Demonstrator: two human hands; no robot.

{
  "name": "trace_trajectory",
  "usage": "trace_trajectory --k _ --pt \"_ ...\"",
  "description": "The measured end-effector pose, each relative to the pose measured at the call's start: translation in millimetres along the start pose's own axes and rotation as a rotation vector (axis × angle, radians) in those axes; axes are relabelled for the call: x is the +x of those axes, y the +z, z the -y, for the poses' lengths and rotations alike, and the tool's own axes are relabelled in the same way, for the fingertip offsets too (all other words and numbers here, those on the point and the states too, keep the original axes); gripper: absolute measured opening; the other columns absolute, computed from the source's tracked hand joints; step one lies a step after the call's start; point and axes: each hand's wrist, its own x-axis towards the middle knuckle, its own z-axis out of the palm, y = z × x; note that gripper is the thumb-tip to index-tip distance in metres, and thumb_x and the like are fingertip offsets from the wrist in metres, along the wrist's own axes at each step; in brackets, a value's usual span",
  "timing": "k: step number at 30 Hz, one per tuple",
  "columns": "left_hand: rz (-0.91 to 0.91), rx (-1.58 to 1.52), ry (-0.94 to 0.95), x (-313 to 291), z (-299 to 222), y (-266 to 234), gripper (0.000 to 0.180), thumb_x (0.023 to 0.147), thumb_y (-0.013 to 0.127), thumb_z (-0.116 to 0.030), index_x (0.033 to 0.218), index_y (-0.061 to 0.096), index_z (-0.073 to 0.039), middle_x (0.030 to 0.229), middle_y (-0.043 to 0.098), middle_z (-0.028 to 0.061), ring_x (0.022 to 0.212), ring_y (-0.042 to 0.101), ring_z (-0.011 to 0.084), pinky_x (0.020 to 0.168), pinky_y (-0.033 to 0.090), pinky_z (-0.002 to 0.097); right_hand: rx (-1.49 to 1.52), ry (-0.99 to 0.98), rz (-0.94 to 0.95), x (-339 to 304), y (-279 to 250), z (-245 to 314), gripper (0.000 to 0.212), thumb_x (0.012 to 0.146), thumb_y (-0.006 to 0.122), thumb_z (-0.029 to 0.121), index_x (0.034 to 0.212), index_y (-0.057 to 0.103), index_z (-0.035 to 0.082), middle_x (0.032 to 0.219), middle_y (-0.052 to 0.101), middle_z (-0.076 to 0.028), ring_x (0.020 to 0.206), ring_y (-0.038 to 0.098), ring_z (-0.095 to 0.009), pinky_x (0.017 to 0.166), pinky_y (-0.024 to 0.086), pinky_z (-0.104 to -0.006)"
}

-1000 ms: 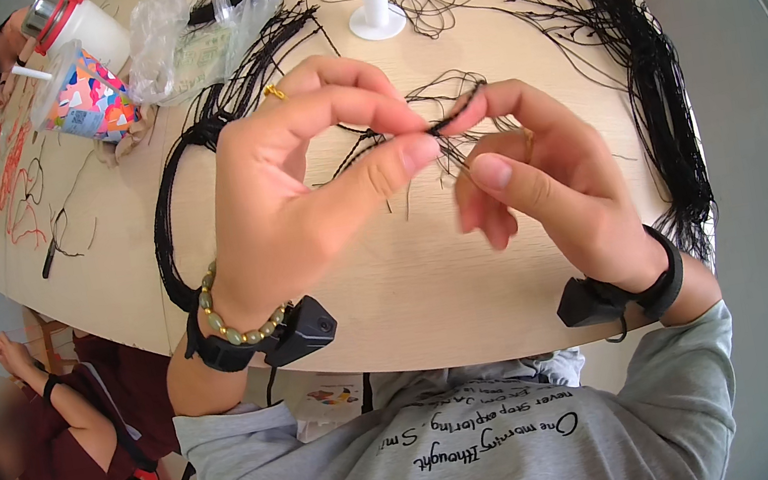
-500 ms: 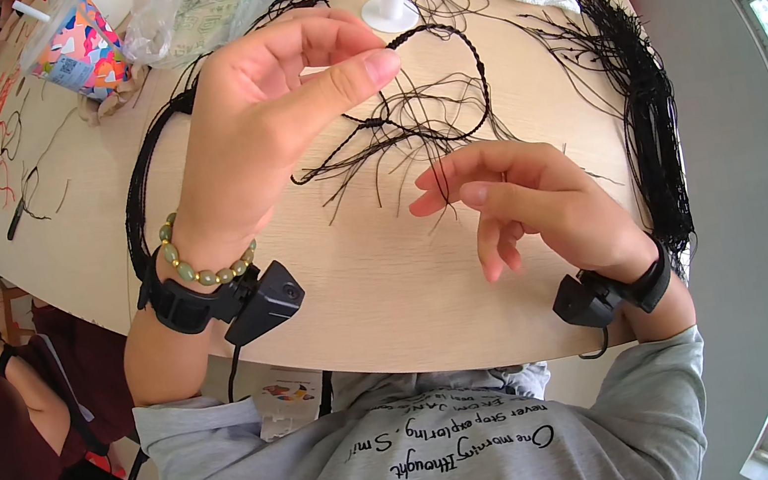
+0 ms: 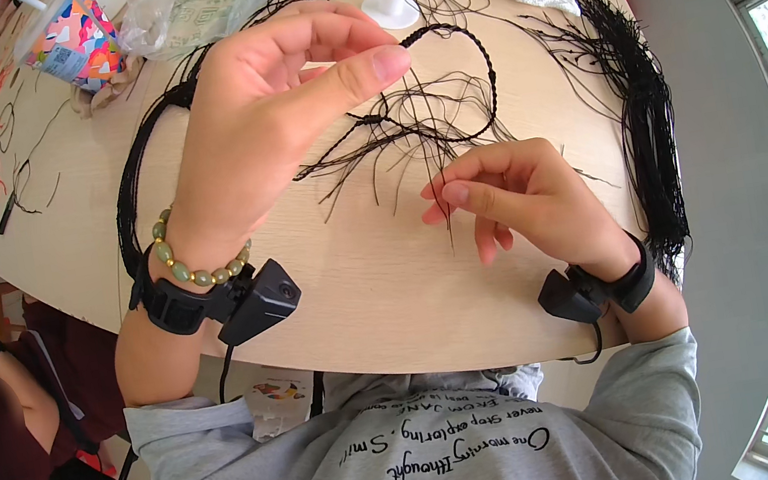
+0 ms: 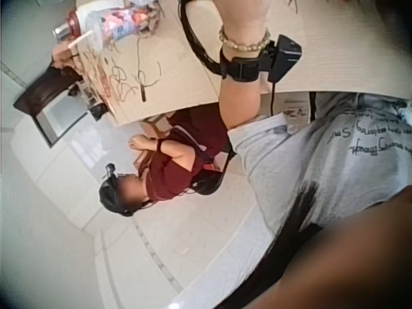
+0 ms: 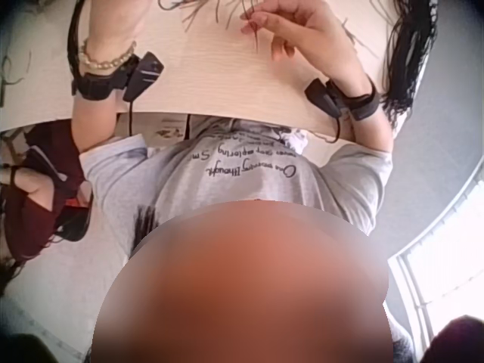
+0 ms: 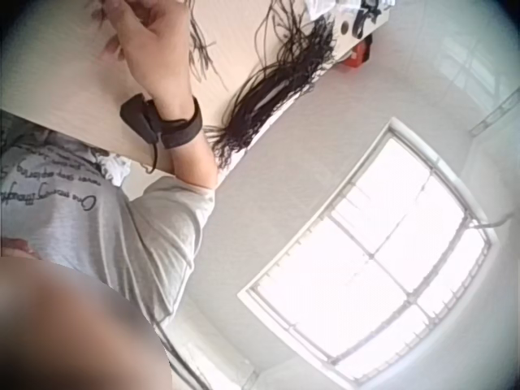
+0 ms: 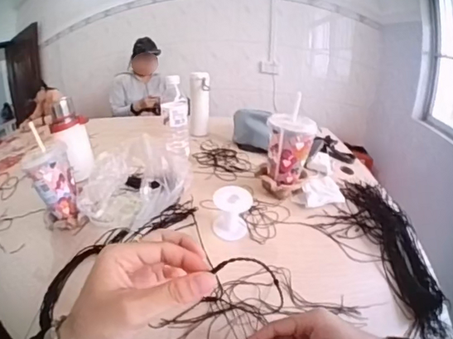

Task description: Braiding and knotting black synthetic cords into a finished bundle.

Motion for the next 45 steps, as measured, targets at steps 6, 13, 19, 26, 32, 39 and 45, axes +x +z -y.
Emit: trace_trajectory --k 6,13,19,26,32,39,45 --pt "-0.009 -0.001 -0.024 -2 -3 0 0.014 0.084 0.069 -0.006 0.096 0.066 0.001 0.113 0.057 0.0039 0.100 0.054 0.0095 0.087 0.041 0.0243 0.040 0.030 0.010 1 0 2 0.021 0.095 0.057 0.017 0.103 0.063 -0.002 0.088 0.069 -0.006 0.056 0.057 -0.005 0.051 0.042 -0.0194" --pt "-0.019 -0.021 -0.005 0 0 0 0.013 0.084 0.069 -0.005 0.096 0.066 0.000 0.112 0.057 0.0035 0.100 0.054 0.0097 0.087 0.041 0.0243 0.064 0.023 0.051 1 1 -1 0.016 0.092 0.062 0.011 0.099 0.061 -0.003 0.084 0.068 -0.006 0.059 0.058 -0.006 0.053 0.045 -0.0202" --pt "-0.018 -0.003 -0.015 -1 -1 2 0.014 0.084 0.070 -0.005 0.096 0.065 0.000 0.112 0.056 0.0032 0.101 0.053 0.0095 0.088 0.041 0.0241 0.068 0.030 0.062 1 4 2 0.013 0.089 0.064 0.009 0.094 0.062 -0.003 0.083 0.065 -0.004 0.060 0.058 -0.006 0.053 0.045 -0.0198" --pt "-0.047 0.011 0.079 -2 0 7 0.014 0.086 0.069 -0.008 0.095 0.066 0.002 0.093 0.062 -0.0003 0.083 0.055 0.0059 0.076 0.043 0.0215 0.036 0.020 0.081 1 4 -4 0.011 0.086 0.066 0.008 0.092 0.063 -0.001 0.079 0.063 -0.001 0.059 0.056 -0.005 0.053 0.043 -0.0191" --pt "-0.033 -0.002 -0.087 -4 -5 8 0.021 0.088 0.066 -0.007 0.106 0.062 0.002 0.115 0.058 0.0026 0.101 0.055 0.0092 0.092 0.042 0.0259 0.081 -0.016 0.121 -1 5 -6 0.008 0.086 0.064 0.009 0.088 0.061 0.002 0.078 0.061 0.001 0.062 0.054 -0.004 0.054 0.041 -0.0189" --pt "-0.049 0.025 -0.047 -3 7 11 0.021 0.090 0.064 -0.008 0.107 0.062 0.002 0.113 0.060 0.0034 0.099 0.056 0.0096 0.093 0.041 0.0260 0.153 0.023 0.173 10 -1 -15 0.006 0.085 0.061 0.008 0.087 0.058 0.003 0.077 0.062 0.001 0.064 0.054 -0.005 0.056 0.042 -0.0200" --pt "-0.040 0.011 -0.044 -3 12 12 0.019 0.090 0.064 -0.009 0.105 0.063 0.002 0.110 0.060 0.0023 0.097 0.057 0.0087 0.092 0.041 0.0249 0.159 0.049 0.177 12 1 -17 0.005 0.086 0.060 0.007 0.086 0.058 0.002 0.076 0.062 -0.001 0.064 0.055 -0.006 0.056 0.043 -0.0207"
